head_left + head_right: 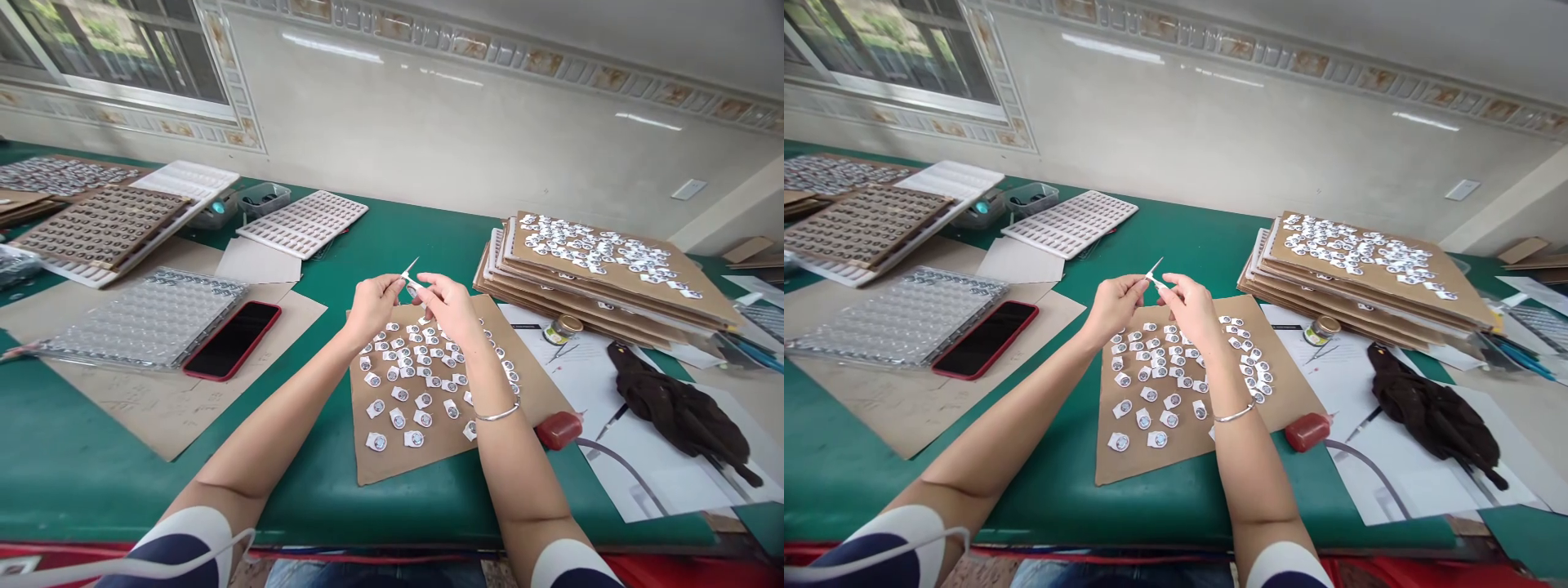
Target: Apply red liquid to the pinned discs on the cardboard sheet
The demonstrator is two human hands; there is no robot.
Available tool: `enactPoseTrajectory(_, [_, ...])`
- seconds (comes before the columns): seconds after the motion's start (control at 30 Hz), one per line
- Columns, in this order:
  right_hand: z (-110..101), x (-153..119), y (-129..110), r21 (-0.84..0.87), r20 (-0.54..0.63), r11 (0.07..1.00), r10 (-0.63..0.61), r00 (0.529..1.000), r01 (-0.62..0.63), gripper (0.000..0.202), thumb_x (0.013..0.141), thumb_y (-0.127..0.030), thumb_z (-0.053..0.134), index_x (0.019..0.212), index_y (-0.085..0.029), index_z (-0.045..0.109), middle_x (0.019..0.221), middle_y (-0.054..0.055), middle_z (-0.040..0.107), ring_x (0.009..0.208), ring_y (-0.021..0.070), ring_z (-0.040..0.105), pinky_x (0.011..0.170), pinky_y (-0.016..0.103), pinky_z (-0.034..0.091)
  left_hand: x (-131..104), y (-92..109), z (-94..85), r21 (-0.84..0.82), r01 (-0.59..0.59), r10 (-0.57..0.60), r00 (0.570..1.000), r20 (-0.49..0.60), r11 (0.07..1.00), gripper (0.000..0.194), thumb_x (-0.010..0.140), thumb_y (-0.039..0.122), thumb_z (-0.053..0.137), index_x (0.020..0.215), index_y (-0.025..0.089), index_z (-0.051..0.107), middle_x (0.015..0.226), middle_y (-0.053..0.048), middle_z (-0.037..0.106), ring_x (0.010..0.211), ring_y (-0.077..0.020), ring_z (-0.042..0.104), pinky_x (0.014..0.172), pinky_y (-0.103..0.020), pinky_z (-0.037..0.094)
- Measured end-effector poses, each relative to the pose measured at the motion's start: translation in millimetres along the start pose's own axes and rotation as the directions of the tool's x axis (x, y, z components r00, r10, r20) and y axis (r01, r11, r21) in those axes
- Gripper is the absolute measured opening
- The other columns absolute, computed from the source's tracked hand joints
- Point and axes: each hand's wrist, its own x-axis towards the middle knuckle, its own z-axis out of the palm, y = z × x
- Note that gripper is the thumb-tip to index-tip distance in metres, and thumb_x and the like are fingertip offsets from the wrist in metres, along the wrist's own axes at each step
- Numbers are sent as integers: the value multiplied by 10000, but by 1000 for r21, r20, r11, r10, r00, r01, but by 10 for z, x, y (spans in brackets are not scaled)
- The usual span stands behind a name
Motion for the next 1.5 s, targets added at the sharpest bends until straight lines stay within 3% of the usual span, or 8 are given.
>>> enactPoseTrajectory(0.27, [22,18,42,-38,-28,999,3,1000,-4,387,807,-411,558,1097,-157,595,776,52,696,456,79,504,515,248,462,18,1,-45,-265,163,-146,986,85,950,281,873,362,484,676,163,487,526,34,493,412,-49,375,415,-166,273])
enactPoseTrajectory(0.5, [42,28,37,12,-46,1000,21,999,-21,365,797,-442,559,989,-144,642,745,50,680,460,68,483,461,217,420,38,60,-85,-431,314,-164,922,351,846,362,762,493,633,766,174,463,487,82,377,337,-19,257,335,-150,165])
enactPoseTrajectory(0.6, [27,17,28,23,-56,1000,16,998,-15,365,797,-448,558,992,-152,645,751,45,680,477,68,489,484,217,428,33,41,-80,-479,249,-117,950,289,842,354,709,435,707,750,161,487,504,62,427,365,-29,340,339,-148,239])
enactPoseTrajectory(0.7, [32,15,38,23,-68,1000,1,998,1,368,790,-446,567,1001,-155,646,759,48,683,514,78,503,495,216,426,37,-4,-60,-350,152,-99,981,165,924,278,783,400,623,735,134,556,603,-2,540,436,-49,437,394,-164,342])
enactPoseTrajectory(0.93, [79,50,114,4,-108,1000,-22,994,23,344,797,-437,557,979,-161,654,746,50,683,555,99,531,509,220,395,15,5,5,-286,133,-96,986,140,949,213,790,359,603,794,172,500,464,86,388,358,-33,301,363,-160,194])
enactPoseTrajectory(1.17, [56,28,77,5,-99,999,-46,994,47,341,806,-438,547,975,-162,652,761,56,687,634,128,576,550,233,421,-8,35,-20,-75,55,-54,998,13,996,217,804,373,573,739,166,581,509,33,531,410,-82,477,429,-190,323])
enactPoseTrajectory(1.3, [57,12,26,-37,-68,998,-54,996,51,314,832,-407,515,995,-171,646,777,47,687,566,99,536,544,231,423,2,14,-32,64,-60,63,997,-36,996,295,846,348,517,639,152,595,521,26,509,457,-66,401,445,-191,266])
enactPoseTrajectory(1.5, [84,9,43,39,5,999,33,999,-33,365,832,-366,514,1145,-189,577,774,37,683,491,83,535,491,226,458,30,7,-66,-264,158,-125,983,136,951,191,832,356,548,783,173,524,545,51,486,365,-37,335,376,-168,246])
